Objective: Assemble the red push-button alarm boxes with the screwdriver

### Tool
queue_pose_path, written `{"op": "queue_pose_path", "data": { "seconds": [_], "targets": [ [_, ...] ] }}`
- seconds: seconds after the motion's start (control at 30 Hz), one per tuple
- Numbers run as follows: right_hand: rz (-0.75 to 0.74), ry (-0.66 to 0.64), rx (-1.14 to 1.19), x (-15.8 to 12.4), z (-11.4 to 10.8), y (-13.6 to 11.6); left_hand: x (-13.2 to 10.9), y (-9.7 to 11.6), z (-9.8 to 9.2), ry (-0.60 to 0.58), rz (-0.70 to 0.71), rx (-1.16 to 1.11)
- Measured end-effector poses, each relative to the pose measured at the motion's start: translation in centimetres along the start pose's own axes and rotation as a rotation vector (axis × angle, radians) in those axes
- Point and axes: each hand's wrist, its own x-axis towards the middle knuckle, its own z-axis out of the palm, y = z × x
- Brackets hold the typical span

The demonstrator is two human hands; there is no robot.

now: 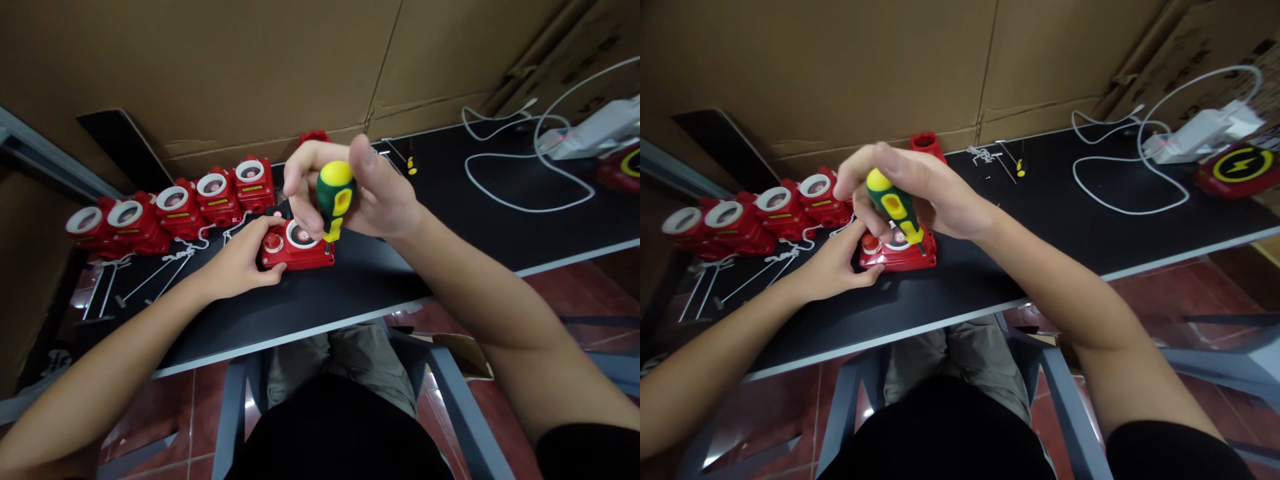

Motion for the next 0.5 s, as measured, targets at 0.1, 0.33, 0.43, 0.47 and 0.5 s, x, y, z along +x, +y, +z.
{"op": "queue_pose_path", "data": {
  "seconds": [0.1, 0.33, 0.43, 0.47, 0.5],
  "targets": [
    [-0.038, -0.149, 0.065, 0.5, -1.7, 1.3, 0.2, -0.3, 0.0, 0.001, 0.005, -0.050],
    [-0.165, -0.389, 0.086, 1.1, -4.8, 2.9, 0.4, -0.6, -0.3, 0.002, -0.014, -0.077],
    [-0.150, -0.377, 0.044, 0.6, -4.4, 2.1, 0.4, -0.6, -0.3, -0.001, -0.012, -0.079],
    [-0.147, -0.369, 0.036, 0.4, -4.2, 1.8, 0.4, -0.6, -0.3, -0.004, -0.015, -0.080],
    [-0.146, -0.358, 0.035, 0.3, -4.1, 1.7, 0.4, -0.7, -0.3, -0.005, -0.017, -0.079]
  ]
}}
